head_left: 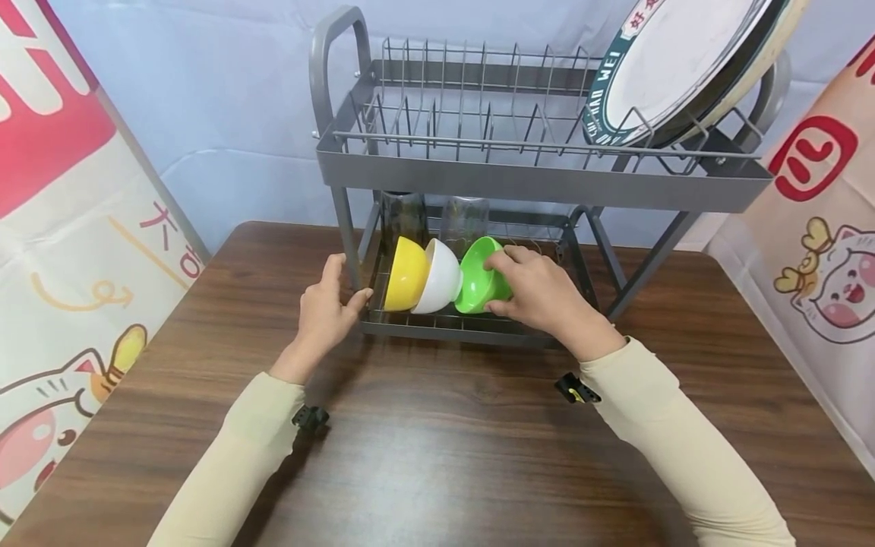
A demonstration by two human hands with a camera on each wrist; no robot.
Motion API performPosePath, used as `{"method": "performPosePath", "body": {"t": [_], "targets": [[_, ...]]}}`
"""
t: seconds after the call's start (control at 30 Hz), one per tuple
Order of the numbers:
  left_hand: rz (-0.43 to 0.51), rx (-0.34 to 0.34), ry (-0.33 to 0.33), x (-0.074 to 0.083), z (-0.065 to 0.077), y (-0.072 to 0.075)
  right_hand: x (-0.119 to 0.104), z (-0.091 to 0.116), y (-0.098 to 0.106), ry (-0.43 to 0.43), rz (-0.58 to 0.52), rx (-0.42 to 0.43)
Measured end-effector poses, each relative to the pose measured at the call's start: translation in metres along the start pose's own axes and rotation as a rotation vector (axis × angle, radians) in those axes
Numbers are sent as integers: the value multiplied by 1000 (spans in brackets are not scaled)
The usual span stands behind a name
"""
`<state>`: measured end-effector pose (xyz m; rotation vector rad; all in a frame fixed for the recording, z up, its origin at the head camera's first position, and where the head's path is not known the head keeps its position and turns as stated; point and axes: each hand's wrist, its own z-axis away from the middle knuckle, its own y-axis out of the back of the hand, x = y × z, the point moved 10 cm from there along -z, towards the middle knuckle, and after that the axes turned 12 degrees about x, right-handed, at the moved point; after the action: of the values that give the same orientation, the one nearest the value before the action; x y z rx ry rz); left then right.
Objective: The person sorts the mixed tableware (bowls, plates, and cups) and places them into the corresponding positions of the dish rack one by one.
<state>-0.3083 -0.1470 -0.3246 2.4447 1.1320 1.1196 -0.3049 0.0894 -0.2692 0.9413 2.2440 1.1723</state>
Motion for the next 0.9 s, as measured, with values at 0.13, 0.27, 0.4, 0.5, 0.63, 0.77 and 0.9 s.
{"method": "performPosePath", "body": {"t": [0.13,0.27,0.4,0.5,0.63,0.77,0.9], "targets": [[4,0,-4,-1,0,0,-6,-2,3,50,10,46],[8,8,-15,-1,0,1,-13,-7,1,80,62,40],[6,10,-20,-1,-1,1,-20,-11,-5,77,123,-13],[5,8,-17,0,-1,0,-24,-12,-9,87,141,-15],[5,10,-19,1,-1,0,-27,-13,-12,109,130,37],[9,7,-17,1,0,0,-27,-12,-15,98,88,61],[18,1,-15,2,1,1,-26,-11,-18,81,44,68]]}}
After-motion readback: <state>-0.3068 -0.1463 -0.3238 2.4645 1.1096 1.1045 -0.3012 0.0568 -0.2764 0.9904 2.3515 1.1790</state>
